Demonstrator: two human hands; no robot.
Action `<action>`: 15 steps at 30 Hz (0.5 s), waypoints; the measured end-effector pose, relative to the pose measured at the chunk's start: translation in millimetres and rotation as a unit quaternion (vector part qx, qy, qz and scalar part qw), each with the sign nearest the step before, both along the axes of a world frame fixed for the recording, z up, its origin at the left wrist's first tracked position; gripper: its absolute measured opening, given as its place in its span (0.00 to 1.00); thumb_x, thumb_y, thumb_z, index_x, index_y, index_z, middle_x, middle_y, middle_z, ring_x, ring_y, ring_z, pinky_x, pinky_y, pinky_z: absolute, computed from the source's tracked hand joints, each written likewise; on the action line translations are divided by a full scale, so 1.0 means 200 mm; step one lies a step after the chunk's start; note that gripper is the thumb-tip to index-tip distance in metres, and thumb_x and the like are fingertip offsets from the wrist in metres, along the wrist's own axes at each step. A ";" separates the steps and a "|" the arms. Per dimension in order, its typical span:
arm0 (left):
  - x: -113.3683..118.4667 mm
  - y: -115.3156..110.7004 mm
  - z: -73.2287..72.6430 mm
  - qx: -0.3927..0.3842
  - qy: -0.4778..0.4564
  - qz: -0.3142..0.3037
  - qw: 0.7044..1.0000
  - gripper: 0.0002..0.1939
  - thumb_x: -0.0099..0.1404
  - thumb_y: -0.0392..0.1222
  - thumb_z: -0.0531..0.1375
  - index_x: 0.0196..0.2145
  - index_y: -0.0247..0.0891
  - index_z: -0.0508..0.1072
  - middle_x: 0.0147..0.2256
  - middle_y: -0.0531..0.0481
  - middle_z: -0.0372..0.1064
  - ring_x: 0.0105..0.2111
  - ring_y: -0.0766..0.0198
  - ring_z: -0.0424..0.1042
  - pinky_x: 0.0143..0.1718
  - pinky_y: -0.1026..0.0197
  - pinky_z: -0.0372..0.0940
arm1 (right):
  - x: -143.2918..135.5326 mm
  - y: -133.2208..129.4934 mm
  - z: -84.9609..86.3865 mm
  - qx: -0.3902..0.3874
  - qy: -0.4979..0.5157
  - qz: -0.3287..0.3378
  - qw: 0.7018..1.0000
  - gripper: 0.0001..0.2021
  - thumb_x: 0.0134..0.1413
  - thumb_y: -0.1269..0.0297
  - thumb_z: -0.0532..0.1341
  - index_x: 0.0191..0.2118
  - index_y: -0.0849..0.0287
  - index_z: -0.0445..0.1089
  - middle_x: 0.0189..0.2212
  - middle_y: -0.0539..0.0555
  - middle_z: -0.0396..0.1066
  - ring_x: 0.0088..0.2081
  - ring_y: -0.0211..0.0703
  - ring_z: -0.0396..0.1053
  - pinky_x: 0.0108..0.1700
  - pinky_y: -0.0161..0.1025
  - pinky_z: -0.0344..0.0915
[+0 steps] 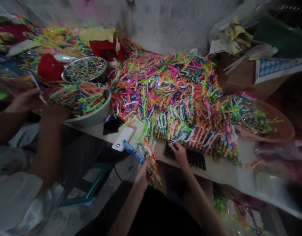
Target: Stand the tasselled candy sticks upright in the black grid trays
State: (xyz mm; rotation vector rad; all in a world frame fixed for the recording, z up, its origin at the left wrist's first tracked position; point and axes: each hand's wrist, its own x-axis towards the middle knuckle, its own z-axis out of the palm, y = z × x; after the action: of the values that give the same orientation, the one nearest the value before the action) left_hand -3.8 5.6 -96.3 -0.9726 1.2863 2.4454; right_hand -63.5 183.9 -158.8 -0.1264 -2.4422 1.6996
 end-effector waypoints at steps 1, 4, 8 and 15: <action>0.00 0.00 -0.01 0.000 -0.002 0.000 1.000 0.19 0.45 0.42 0.68 0.36 0.31 0.75 0.24 0.48 0.74 0.22 0.65 0.72 0.21 0.67 0.64 | 0.01 -0.01 0.00 0.011 0.000 -0.005 1.000 0.15 0.51 0.50 0.57 0.29 0.58 0.68 0.27 0.53 0.73 0.30 0.44 0.70 0.34 0.37 0.67; -0.02 -0.01 -0.02 0.001 -0.006 -0.002 1.000 0.20 0.45 0.42 0.68 0.36 0.31 0.75 0.24 0.48 0.74 0.22 0.64 0.72 0.21 0.67 0.64 | 0.03 -0.02 -0.01 0.043 -0.001 -0.010 0.999 0.16 0.51 0.49 0.57 0.29 0.58 0.68 0.26 0.54 0.72 0.29 0.45 0.69 0.34 0.38 0.64; -0.03 -0.02 -0.03 0.016 0.010 -0.006 1.000 0.21 0.44 0.42 0.68 0.37 0.32 0.74 0.26 0.47 0.74 0.26 0.60 0.74 0.22 0.65 0.65 | 0.05 -0.03 -0.01 0.104 -0.003 -0.012 0.995 0.18 0.53 0.48 0.55 0.31 0.58 0.69 0.27 0.55 0.72 0.30 0.45 0.68 0.35 0.38 0.63; -0.03 -0.03 -0.03 0.025 -0.007 0.014 1.000 0.26 0.41 0.43 0.70 0.39 0.32 0.73 0.26 0.48 0.74 0.28 0.60 0.74 0.26 0.64 0.66 | 0.03 -0.05 -0.01 0.171 -0.002 -0.013 0.985 0.20 0.58 0.48 0.50 0.34 0.59 0.70 0.28 0.57 0.73 0.30 0.45 0.69 0.33 0.37 0.62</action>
State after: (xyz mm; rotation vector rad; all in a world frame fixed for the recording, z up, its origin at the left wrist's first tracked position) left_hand -10.7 0.4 -102.0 -0.9992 1.2105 2.4752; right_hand -57.7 173.1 -160.4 -0.1155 -2.6763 1.2453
